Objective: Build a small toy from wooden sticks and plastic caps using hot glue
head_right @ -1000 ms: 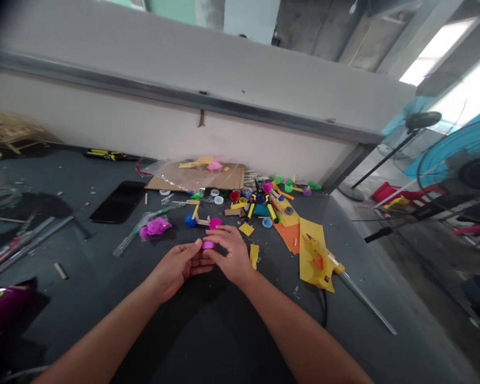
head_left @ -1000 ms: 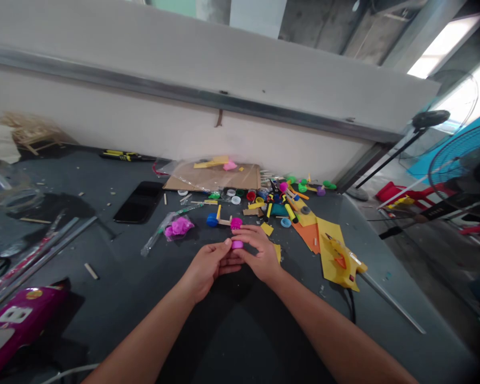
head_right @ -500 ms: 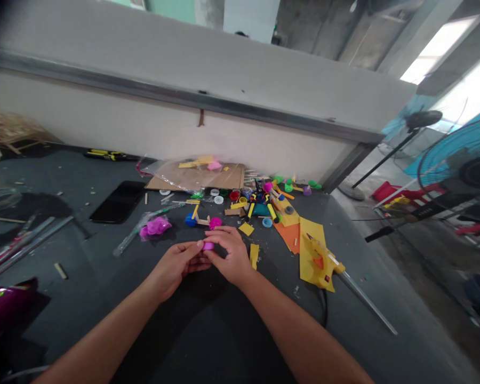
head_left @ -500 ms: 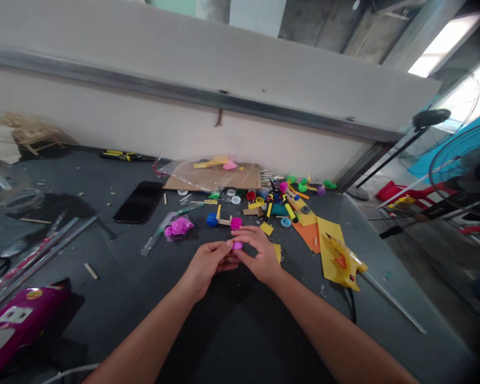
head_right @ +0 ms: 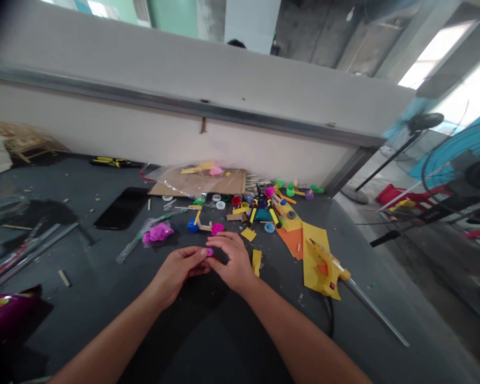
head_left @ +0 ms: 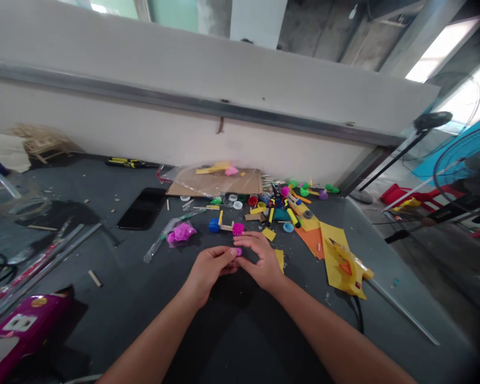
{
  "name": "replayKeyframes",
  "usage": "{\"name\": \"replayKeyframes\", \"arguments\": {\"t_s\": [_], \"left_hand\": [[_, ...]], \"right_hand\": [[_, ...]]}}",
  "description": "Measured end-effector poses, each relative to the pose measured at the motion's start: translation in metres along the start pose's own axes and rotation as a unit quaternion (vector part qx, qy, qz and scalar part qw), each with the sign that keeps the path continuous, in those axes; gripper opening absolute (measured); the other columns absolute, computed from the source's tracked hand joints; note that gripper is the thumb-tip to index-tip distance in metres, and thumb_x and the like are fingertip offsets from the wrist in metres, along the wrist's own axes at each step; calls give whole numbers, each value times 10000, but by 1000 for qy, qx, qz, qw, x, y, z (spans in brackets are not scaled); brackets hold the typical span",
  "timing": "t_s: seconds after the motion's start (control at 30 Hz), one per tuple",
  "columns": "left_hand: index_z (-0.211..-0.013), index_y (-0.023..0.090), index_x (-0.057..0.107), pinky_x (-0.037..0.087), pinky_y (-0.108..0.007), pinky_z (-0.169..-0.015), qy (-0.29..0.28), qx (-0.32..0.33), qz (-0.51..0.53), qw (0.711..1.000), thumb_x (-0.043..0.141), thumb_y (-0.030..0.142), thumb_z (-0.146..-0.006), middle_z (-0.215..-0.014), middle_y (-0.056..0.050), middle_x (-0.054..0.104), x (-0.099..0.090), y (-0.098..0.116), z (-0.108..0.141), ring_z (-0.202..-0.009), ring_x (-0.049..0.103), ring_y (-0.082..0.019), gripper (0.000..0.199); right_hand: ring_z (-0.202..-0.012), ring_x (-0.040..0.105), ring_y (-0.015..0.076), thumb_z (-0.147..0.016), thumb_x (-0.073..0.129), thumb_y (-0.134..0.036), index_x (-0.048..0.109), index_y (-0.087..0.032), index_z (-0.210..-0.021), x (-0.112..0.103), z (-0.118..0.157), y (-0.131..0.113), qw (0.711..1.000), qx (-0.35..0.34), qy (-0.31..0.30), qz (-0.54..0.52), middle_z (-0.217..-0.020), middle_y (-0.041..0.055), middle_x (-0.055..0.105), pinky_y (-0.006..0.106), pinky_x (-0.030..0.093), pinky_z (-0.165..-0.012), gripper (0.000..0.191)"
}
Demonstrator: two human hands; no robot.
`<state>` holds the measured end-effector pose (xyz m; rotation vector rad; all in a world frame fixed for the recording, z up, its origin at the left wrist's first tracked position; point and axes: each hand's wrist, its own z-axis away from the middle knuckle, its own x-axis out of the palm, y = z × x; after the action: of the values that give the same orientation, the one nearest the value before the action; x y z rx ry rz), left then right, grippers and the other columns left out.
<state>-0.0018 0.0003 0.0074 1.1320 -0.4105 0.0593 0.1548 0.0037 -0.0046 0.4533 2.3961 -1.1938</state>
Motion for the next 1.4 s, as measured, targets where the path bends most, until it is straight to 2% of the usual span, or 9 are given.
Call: {"name": "replayKeyframes", "arguments": {"t_s": [0.2,0.4,0.6,0.73,0.87,1.07,1.23,1.4], "left_hand": [[-816,123,666,525,-295,-708,2,-18,31,999,664,413,-720,-745,-66,682,0,-2,0,-696,635,-146,306],[-775,119,663,524,-271,-700,5,-11,26,1000,690,396,-701,-693,-35,668,0,-2,0,-623,609,-108,288],[-800,127,660,529,-286,-676,-4,-26,67,997,626,445,-747,-730,-54,678,-1,-2,-1,-655,625,-131,324],[-807,117,674,520,-269,-696,-22,-19,34,999,668,396,-724,-725,-56,679,-2,-4,-1,-660,618,-121,291],[-793,112,680,520,-280,-714,-11,-13,28,999,660,416,-724,-722,-58,679,-2,-5,-2,-655,616,-121,312],[-782,120,675,532,-276,-674,-7,-22,43,999,669,409,-718,-694,-47,667,-1,-4,-3,-668,623,-131,296],[-781,114,684,523,-239,-678,-2,-7,27,1000,699,361,-698,-685,-29,654,-1,-3,-2,-624,596,-93,261],[-785,113,674,531,-276,-680,-1,-9,34,999,655,423,-726,-703,-51,665,-1,-4,-2,-655,623,-129,316]], "right_hand": [[-1062,538,212,-795,615,-249,644,-263,-939,1,0,1,1000,-5,5,5,-1014,29,674,423,412,-929,147],[-1060,537,210,-770,644,-279,637,-256,-972,2,0,-2,1000,1,4,5,-1034,37,666,412,413,-935,203],[-1065,530,205,-784,620,-222,639,-259,-948,3,-1,-4,1000,1,4,2,-1015,27,671,404,416,-937,170],[-1063,528,205,-783,596,-182,627,-257,-974,3,0,-4,1000,-3,2,-2,-1042,29,660,414,415,-939,207],[-1067,523,207,-756,634,-194,618,-256,-1002,4,1,-4,1000,2,-7,-8,-1048,29,656,411,414,-944,254],[-1043,535,205,-800,599,-205,633,-259,-966,2,0,-5,1000,16,7,-3,-1019,30,665,410,420,-930,178],[-1054,534,215,-756,656,-247,625,-262,-1010,2,0,-6,1000,10,5,-2,-1035,37,660,413,423,-930,256],[-1045,548,204,-800,605,-226,645,-265,-966,3,-1,-4,1000,12,12,1,-1019,25,669,408,417,-937,176]]}}
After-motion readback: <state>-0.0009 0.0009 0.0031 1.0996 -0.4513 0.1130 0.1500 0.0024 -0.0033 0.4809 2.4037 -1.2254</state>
